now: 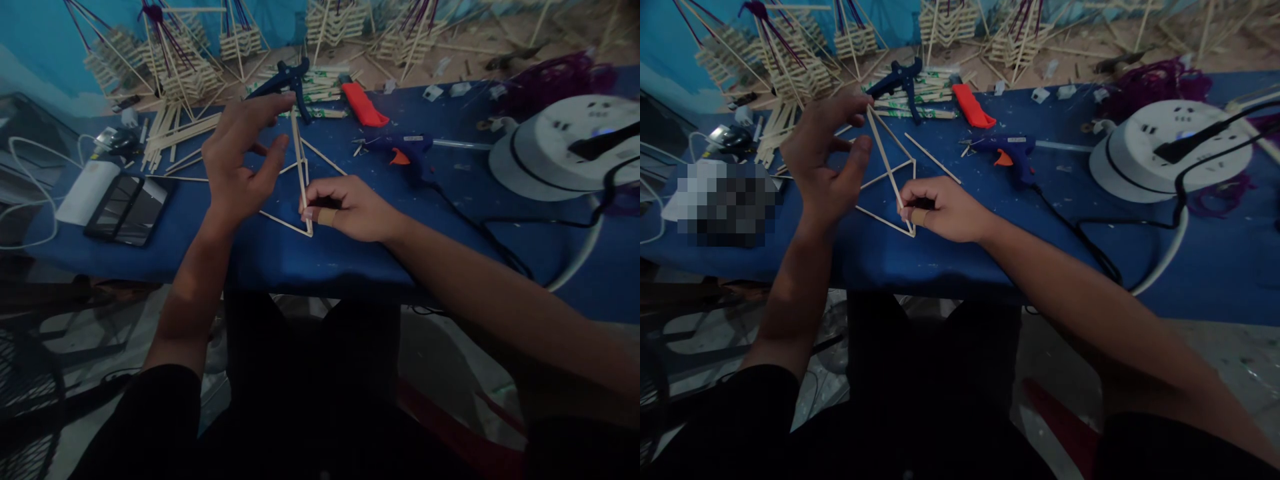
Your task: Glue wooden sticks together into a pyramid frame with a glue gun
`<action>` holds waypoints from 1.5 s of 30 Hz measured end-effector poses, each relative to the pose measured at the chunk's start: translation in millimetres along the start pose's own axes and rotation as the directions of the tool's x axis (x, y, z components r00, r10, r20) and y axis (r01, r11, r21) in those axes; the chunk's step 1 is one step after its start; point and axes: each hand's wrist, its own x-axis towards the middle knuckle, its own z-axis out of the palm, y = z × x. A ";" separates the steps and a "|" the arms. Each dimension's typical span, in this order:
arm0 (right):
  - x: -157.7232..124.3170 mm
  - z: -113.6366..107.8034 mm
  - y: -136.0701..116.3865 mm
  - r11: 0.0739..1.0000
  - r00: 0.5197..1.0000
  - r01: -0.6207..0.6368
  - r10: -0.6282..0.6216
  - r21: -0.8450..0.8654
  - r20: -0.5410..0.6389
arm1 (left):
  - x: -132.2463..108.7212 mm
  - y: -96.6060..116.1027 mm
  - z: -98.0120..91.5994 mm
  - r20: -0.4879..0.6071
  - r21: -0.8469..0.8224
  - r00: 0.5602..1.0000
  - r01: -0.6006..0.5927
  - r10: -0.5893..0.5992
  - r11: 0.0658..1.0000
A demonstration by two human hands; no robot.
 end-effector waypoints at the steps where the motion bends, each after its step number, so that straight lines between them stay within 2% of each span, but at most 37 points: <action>1: 0.0 0.0 0.5 1.000 1.000 -0.001 0.001 -0.003 -0.001 | 0.1 -0.4 0.4 -0.012 -0.009 1.000 -0.016 0.016 1.000; 5: -0.3 -0.5 1.5 1.000 1.000 0.013 -0.013 -0.009 -0.004 | 1.7 0.2 3.4 -0.087 -0.024 0.989 -0.124 0.121 0.992; 9: -0.4 -1.0 1.8 1.000 1.000 0.021 -0.021 -0.011 0.006 | 1.8 2.4 2.2 -0.053 0.074 0.998 -0.029 0.033 0.997; 15: -0.1 -1.0 3.3 1.000 1.000 0.015 -0.015 0.005 0.009 | 0.3 -6.3 -3.9 0.091 0.000 0.994 -0.058 0.057 0.998; 18: 0.3 -0.8 2.2 1.000 1.000 0.013 -0.013 0.018 0.009 | 1.3 -4.2 -2.1 0.025 -0.011 0.991 -0.130 0.130 0.991; 21: 0.5 -0.7 0.2 1.000 1.000 0.003 -0.003 0.025 0.008 | 2.7 0.9 1.3 -0.076 -0.061 0.990 -0.122 0.117 0.991; 22: 0.4 -0.7 -0.3 1.000 1.000 0.002 -0.002 0.026 0.008 | 3.1 1.8 2.1 -0.071 -0.064 0.991 -0.114 0.109 0.991; 25: 0.3 -0.6 -0.4 1.000 1.000 0.002 -0.002 0.025 0.002 | 3.4 1.2 3.3 -0.066 -0.047 0.981 -0.187 0.184 0.981; 29: 0.2 -0.2 1.0 1.000 1.000 0.013 -0.013 0.024 -0.004 | 2.5 -1.3 3.0 -0.059 -0.040 0.986 -0.159 0.157 0.986; 34: -0.8 -0.1 0.9 1.000 1.000 0.005 -0.004 0.013 -0.006 | 2.4 -1.5 1.0 -0.037 -0.009 0.975 -0.221 0.221 0.975; 38: -1.3 0.3 0.0 1.000 1.000 -0.002 0.002 0.024 -0.001 | 2.2 -0.2 0.1 -0.025 -0.016 0.978 -0.206 0.206 0.978; 45: 0.0 -0.1 1.2 0.999 0.999 0.036 -0.036 0.013 -0.002 | -2.6 -2.5 2.0 0.013 -0.019 0.995 -0.099 0.099 0.995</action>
